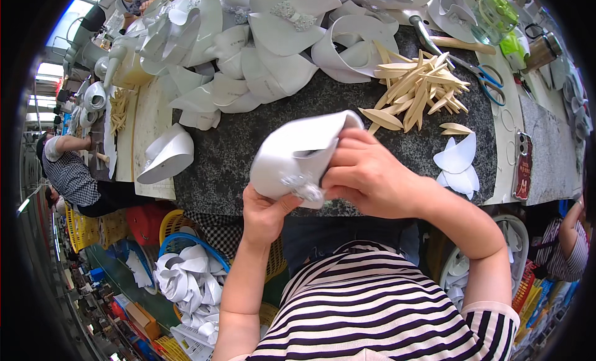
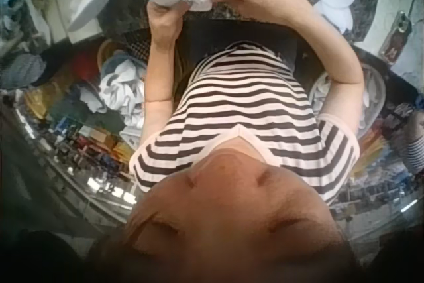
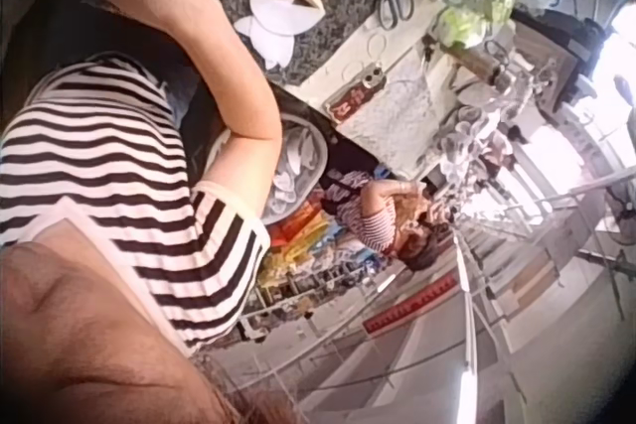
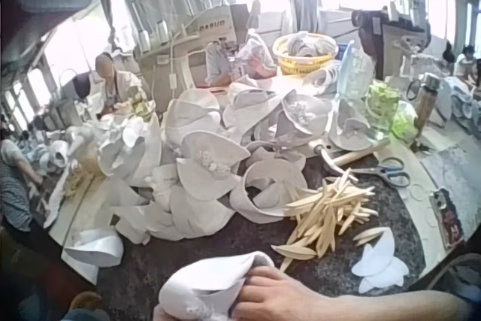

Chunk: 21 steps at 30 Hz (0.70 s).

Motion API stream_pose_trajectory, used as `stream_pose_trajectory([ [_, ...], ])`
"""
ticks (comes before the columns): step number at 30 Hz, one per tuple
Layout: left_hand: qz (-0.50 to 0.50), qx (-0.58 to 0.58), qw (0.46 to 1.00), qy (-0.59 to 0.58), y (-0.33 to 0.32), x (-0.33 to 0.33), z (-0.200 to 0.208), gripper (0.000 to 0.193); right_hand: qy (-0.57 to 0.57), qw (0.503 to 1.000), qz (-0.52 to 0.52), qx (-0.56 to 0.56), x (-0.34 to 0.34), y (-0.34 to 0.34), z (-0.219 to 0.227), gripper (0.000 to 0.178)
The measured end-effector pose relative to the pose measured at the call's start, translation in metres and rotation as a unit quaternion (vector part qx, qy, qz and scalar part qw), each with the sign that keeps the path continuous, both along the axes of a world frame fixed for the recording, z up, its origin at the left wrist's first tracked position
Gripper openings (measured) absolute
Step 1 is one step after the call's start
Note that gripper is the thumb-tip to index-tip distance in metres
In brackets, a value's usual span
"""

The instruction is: The person sorts shoe upper components, folds lining pieces around wooden stays, and inserts them into the shoe uppers, pressing and shaping the interiors by hand.

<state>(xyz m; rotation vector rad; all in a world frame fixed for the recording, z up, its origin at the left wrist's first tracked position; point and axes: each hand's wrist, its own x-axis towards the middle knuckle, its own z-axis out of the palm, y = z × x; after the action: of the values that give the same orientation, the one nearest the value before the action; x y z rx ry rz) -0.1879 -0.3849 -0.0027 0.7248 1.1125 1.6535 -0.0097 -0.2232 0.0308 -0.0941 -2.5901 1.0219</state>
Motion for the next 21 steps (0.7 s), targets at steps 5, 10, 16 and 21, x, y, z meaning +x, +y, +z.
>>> stream_pose_trajectory([
  [5,0.05,0.013,0.987,-0.154,0.005,0.012,-0.006,0.045,0.169,0.955,-0.178,0.166,-0.003,-0.028,-0.011,0.019],
  [10,0.059,0.016,0.987,-0.151,0.005,0.02,-0.006,0.043,0.144,0.956,-0.218,0.132,-0.003,-0.039,-0.015,0.015],
  [16,0.052,0.047,0.994,-0.082,0.003,0.022,-0.01,0.048,0.055,0.987,-0.153,0.021,-0.001,-0.032,-0.007,0.02],
  [21,0.052,0.039,0.987,-0.149,0.006,0.027,-0.013,0.048,0.146,0.963,-0.197,0.112,-0.007,-0.039,-0.008,0.021],
])
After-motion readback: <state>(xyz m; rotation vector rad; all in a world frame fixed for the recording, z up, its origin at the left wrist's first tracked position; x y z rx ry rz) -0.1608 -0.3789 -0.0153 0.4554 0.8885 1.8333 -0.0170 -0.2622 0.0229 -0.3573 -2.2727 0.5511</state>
